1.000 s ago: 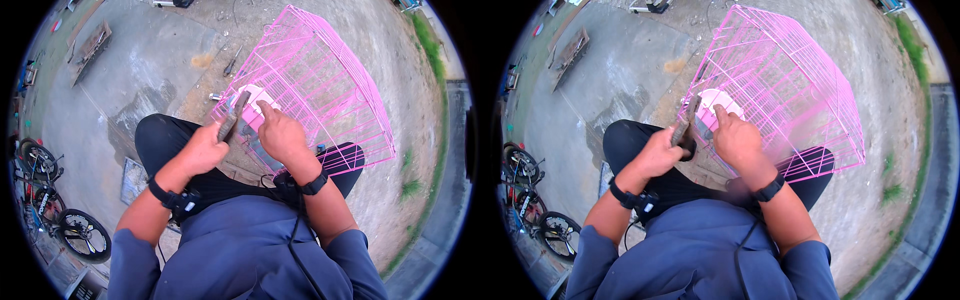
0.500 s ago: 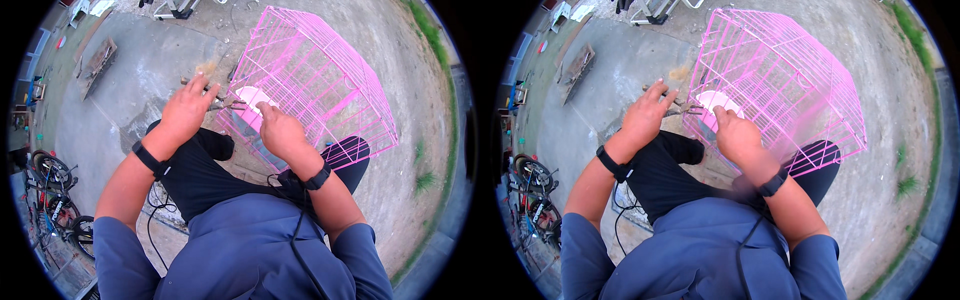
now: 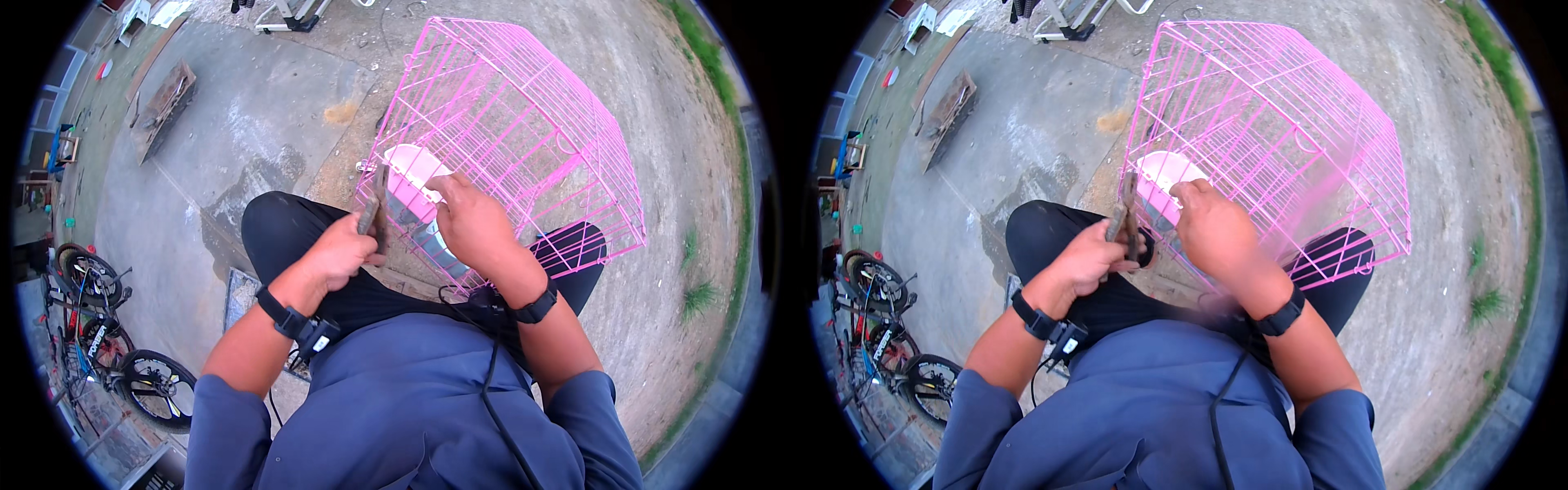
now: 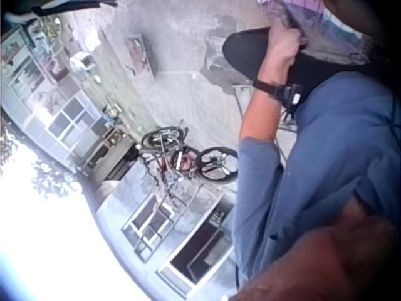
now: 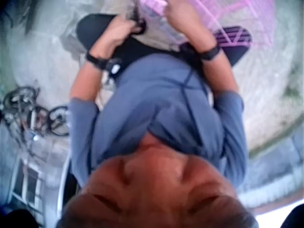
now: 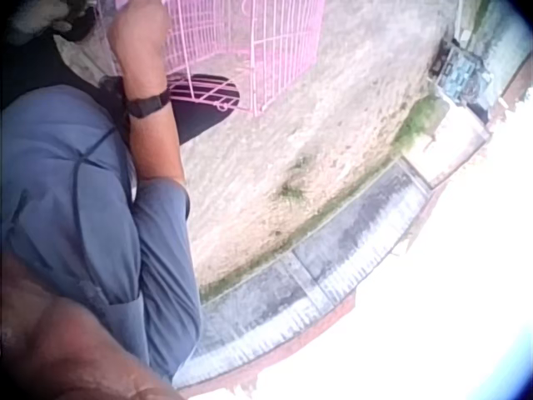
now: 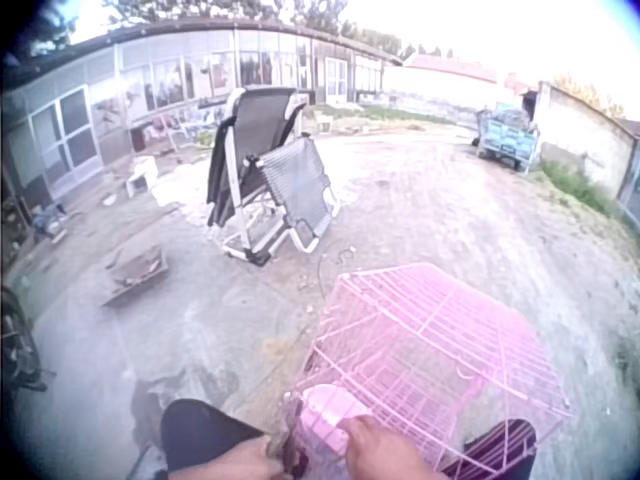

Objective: The person uses pliers to bend and secure wire on a pink cage, then attaches two blue plastic bowls to the inside of the cage using wire.

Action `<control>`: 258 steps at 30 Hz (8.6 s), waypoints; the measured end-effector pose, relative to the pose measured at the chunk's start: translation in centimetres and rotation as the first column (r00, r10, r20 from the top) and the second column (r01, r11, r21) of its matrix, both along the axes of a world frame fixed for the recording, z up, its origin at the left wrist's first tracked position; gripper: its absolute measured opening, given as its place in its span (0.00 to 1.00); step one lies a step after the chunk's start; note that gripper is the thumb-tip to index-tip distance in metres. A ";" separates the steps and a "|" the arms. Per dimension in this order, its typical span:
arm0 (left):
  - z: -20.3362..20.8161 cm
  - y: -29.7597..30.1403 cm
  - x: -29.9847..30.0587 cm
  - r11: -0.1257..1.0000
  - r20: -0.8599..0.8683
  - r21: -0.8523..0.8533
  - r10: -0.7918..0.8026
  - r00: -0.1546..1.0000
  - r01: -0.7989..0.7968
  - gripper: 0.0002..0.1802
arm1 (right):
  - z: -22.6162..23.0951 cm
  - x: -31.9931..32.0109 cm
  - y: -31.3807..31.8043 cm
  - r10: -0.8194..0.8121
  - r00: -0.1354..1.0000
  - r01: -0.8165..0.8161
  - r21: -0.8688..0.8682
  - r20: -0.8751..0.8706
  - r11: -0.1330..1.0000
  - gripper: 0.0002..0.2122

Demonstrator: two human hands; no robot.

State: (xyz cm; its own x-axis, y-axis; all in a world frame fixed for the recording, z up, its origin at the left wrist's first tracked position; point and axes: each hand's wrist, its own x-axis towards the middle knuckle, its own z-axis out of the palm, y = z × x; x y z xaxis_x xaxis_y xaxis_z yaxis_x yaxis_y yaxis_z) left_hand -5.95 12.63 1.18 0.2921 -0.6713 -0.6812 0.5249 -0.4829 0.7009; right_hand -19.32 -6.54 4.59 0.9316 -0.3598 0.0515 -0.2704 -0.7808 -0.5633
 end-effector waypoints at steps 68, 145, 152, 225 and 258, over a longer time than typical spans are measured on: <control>-1.9 -3.3 -8.4 0.696 -0.918 -0.076 0.231 0.323 -0.714 0.11 | 3.3 -0.1 0.9 0.182 0.940 -0.170 0.066 -0.290 0.983 0.11; -4.4 -4.4 -6.5 0.731 -0.535 -0.131 0.517 0.669 -0.670 0.11 | 9.2 -9.9 -5.2 -0.392 0.746 0.469 -0.007 0.538 0.883 0.09; -3.8 -5.2 -5.9 0.754 -0.517 -0.191 0.467 0.718 -0.628 0.11 | 9.5 -12.8 -8.5 -0.319 0.915 0.399 -0.452 0.245 0.798 0.17; -23.7 -11.4 -8.9 0.543 0.358 0.647 -0.837 0.414 0.536 0.28 | -0.8 -17.1 -18.4 -0.264 0.944 0.316 -0.313 0.198 0.896 0.16; -25.6 -20.9 -5.5 0.963 0.168 0.251 -0.141 0.976 0.096 0.20 | -30.5 -9.3 -10.5 -0.693 0.616 0.577 0.813 -0.375 0.073 0.19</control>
